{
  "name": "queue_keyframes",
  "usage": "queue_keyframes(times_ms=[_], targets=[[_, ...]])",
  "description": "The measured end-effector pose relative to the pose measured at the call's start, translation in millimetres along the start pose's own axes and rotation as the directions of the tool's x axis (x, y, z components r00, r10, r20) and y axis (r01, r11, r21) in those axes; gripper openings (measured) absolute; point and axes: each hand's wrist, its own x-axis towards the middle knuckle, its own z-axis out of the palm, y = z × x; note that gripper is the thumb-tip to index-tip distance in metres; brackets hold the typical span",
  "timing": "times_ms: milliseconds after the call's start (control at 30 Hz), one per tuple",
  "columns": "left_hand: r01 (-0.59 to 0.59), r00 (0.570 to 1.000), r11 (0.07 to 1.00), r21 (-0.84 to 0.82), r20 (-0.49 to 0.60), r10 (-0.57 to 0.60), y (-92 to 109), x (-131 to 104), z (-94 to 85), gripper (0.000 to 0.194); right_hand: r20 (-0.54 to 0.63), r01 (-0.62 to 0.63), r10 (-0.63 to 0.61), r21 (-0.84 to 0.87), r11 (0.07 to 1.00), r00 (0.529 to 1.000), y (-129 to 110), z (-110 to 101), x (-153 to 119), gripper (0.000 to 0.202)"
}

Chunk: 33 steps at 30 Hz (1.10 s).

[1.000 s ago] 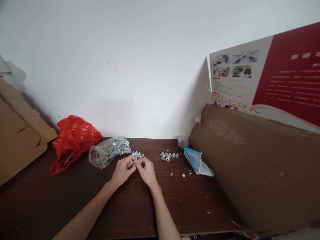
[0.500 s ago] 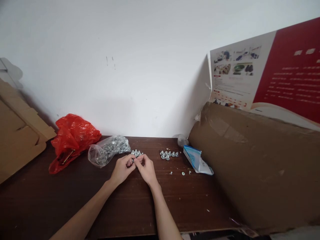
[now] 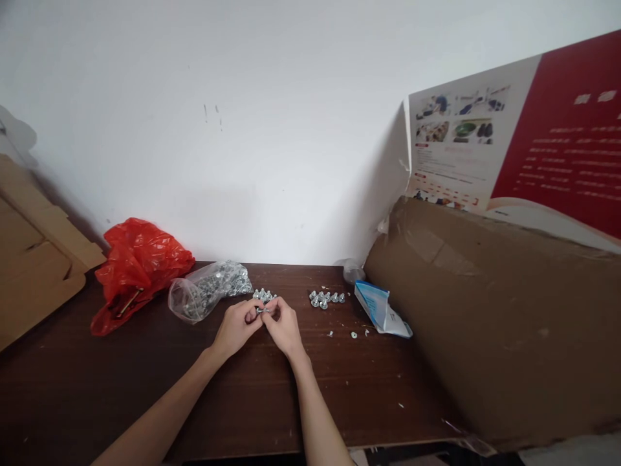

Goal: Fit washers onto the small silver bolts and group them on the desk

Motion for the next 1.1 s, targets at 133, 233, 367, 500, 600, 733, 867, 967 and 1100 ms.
queue_keyframes(times_ms=[133,233,367,500,600,733,867,967,1100], targets=[[0.005,1.0,1.0,0.02,0.004,-0.005,1.6,-0.1,-0.6,0.008,0.02,0.002,-0.001,-0.029,1.0,1.0,-3.5,-0.8,-0.7,0.023],[0.016,1.0,0.999,0.035,0.022,-0.016,2.7,-0.4,-0.8,0.007,0.031,-0.002,0.004,-0.06,0.998,1.0,-4.1,-0.8,-0.5,0.03],[0.025,0.998,0.999,0.043,0.052,-0.027,5.0,-0.7,-2.2,0.005,0.032,-0.008,0.007,0.034,0.999,0.999,-0.4,0.0,0.7,0.014],[0.035,0.998,0.999,0.041,0.05,-0.037,6.7,-0.2,-4.0,0.011,0.041,-0.014,0.013,0.038,0.999,0.999,-0.6,0.0,0.3,0.021],[0.042,0.998,0.998,0.035,0.055,-0.044,6.7,0.2,-4.0,0.012,0.048,0.005,-0.004,-0.01,1.0,0.999,-2.1,-0.3,-0.1,0.029],[0.052,0.997,0.998,0.026,0.062,-0.054,6.7,0.4,-3.8,0.011,0.039,-0.018,0.015,0.081,0.997,0.999,-1.2,0.2,0.6,0.022],[0.058,0.997,0.998,0.03,0.043,-0.059,8.1,0.3,-5.2,0.014,0.04,-0.016,0.013,0.074,0.997,0.999,0.3,0.5,1.0,0.031],[0.053,0.997,0.998,0.038,0.048,-0.055,8.7,0.3,-5.8,0.013,0.04,-0.003,0.001,0.041,0.999,0.999,0.3,0.2,0.9,0.031],[0.049,0.998,0.998,0.031,0.04,-0.05,8.6,0.5,-5.3,0.013,0.03,-0.04,0.037,0.09,0.995,0.999,-1.0,-0.1,0.4,0.025]])
